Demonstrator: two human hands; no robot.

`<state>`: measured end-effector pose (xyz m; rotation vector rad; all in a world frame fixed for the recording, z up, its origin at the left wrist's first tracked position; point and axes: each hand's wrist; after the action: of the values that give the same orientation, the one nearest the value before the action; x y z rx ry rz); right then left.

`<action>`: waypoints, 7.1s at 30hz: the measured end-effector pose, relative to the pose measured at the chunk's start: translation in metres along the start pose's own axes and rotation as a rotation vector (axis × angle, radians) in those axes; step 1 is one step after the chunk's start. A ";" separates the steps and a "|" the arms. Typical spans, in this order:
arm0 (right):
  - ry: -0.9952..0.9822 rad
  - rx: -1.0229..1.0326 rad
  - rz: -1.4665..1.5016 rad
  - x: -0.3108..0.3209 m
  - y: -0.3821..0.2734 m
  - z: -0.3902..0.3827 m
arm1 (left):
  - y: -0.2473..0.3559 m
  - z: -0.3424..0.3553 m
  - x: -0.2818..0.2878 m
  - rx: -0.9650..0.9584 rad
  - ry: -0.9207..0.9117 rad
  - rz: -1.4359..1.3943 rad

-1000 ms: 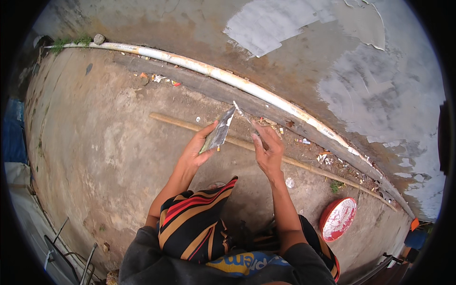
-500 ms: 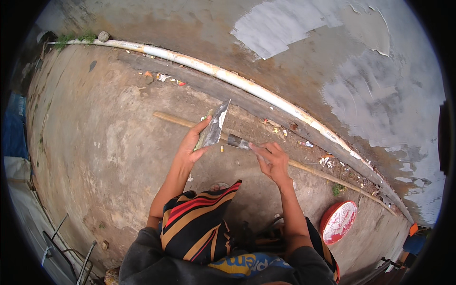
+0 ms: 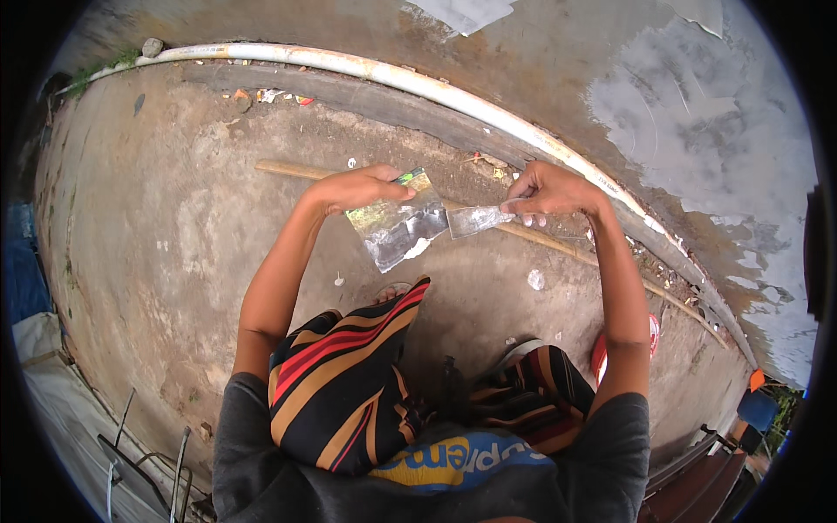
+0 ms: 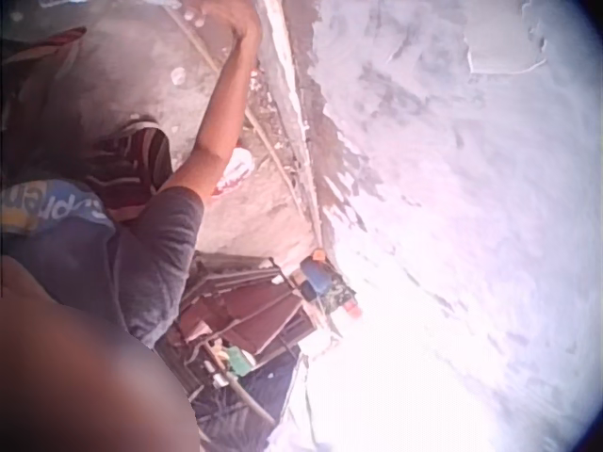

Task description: The person applies white plaster to a weathered exterior wall using a trowel and a smaller scraper. They repeatedly scoop plaster from a red bucket, spread it on the wall, and smooth the surface. The person occasionally scrapes excess plaster from the trowel and continues working on adjacent sections.

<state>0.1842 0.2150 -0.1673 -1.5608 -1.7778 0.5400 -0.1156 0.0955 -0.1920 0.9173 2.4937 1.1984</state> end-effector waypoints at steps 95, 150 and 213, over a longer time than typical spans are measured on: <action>1.239 0.540 0.161 -0.163 -0.032 0.134 | -0.062 0.066 -0.072 -0.584 0.245 -0.956; 2.517 -0.062 -0.838 0.119 0.055 -0.114 | 0.081 -0.153 -0.107 -0.706 0.717 -1.016; 2.693 0.091 0.414 0.071 0.220 -0.097 | 0.074 -0.159 -0.097 -0.638 0.640 -0.994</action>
<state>0.4029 0.3123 -0.2414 -0.9185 0.6471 -1.0265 -0.0791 -0.0295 -0.0399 -0.8816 2.1133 1.7902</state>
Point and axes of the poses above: each hand's wrist, its own z-axis towards the middle knuckle, its own x-axis out of the back of the hand, y = z × x, and after that the axes turned 10 degrees about -y, right-handed
